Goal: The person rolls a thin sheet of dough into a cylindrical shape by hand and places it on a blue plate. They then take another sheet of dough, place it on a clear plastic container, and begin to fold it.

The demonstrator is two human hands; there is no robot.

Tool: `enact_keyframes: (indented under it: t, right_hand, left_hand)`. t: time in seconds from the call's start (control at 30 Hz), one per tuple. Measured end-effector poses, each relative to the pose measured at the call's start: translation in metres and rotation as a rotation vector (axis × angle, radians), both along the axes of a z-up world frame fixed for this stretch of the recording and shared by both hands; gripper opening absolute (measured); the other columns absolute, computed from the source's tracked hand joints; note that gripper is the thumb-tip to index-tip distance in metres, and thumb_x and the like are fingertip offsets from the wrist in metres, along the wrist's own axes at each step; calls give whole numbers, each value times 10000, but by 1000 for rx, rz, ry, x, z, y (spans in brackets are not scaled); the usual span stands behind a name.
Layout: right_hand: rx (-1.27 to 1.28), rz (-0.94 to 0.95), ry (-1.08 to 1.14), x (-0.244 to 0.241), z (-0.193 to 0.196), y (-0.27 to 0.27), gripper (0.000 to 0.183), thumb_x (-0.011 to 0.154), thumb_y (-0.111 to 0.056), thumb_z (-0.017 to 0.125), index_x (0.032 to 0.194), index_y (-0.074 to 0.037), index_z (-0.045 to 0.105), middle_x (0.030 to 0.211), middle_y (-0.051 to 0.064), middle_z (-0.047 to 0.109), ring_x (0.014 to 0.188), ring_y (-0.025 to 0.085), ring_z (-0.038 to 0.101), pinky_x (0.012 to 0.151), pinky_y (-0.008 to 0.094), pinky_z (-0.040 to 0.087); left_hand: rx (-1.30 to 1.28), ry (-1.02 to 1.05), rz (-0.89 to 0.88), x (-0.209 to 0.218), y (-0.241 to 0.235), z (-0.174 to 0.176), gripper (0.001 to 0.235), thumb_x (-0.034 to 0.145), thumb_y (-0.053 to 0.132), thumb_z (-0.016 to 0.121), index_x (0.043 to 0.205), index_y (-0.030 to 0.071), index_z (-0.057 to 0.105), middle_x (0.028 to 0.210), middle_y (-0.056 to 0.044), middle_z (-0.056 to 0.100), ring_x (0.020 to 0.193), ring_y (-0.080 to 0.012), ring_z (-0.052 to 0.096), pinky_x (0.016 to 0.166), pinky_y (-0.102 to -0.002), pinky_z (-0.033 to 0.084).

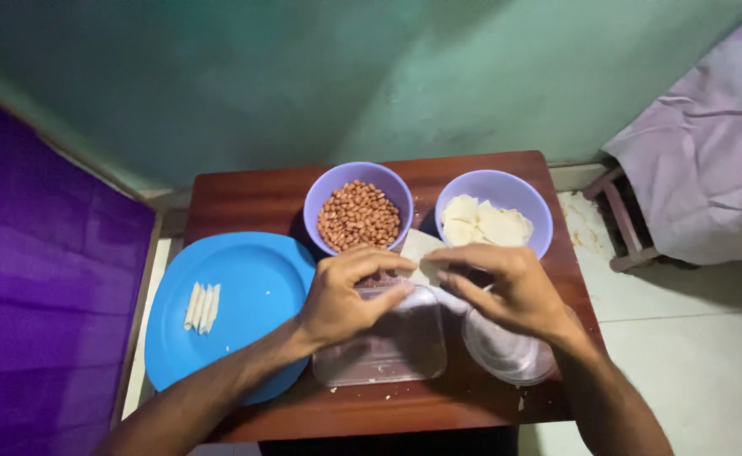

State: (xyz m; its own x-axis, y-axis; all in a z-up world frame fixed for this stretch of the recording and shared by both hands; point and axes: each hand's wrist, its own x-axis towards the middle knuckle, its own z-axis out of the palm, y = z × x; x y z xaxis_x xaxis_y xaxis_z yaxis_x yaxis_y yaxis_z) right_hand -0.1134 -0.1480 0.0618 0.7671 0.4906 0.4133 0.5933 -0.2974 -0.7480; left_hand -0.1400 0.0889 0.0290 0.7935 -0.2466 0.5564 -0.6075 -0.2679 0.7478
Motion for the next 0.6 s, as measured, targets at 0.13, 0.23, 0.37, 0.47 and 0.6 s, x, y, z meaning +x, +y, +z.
enact_keyframes:
  t: [0.13, 0.23, 0.37, 0.47, 0.6]
  right_hand:
    - [-57, 172, -30, -18, -23, 0, 440, 790, 21, 721, 1222, -62, 747, 1023, 176, 798, 872, 368, 778, 734, 460, 616]
    - [-253, 255, -64, -36, -39, 8, 592, 808, 40, 680, 1365, -147, 608, 996, 70, 741, 798, 194, 717, 694, 301, 546]
    - [-465, 214, -407, -63, -76, 21, 397, 922, -39, 644, 1316, -16, 596, 1166, 137, 723, 895, 287, 664, 728, 419, 521]
    - [-472, 175, -500, -71, -98, 31, 321, 975, -80, 633, 1288, -14, 609, 1216, 145, 678, 817, 265, 589, 670, 411, 501]
    - [-521, 128, -535, -76, -127, 41, 274, 948, -1, 609, 1220, -37, 619, 1085, 126, 621, 865, 269, 569, 724, 415, 512]
  left_hand:
    - [33, -77, 57, -26, 16, -5, 264, 797, 89, 845, 1052, 131, 789, 961, -73, 790, 852, -317, 749, 762, -419, 597]
    - [156, -216, 67, -46, 25, -10, 228, 798, -40, 849, 991, 32, 751, 967, -70, 772, 836, -246, 699, 796, -345, 558]
    - [251, -276, 142, -74, 32, -20, 163, 831, -29, 823, 957, 36, 745, 914, -62, 752, 809, -261, 648, 750, -354, 524]
    - [375, -329, 235, -86, 33, -29, 122, 871, -9, 782, 958, 61, 734, 933, -37, 727, 816, -252, 643, 730, -359, 495]
    - [478, -345, 404, -97, 25, -49, 38, 937, 47, 720, 938, 82, 735, 949, -40, 717, 822, -255, 639, 695, -362, 472]
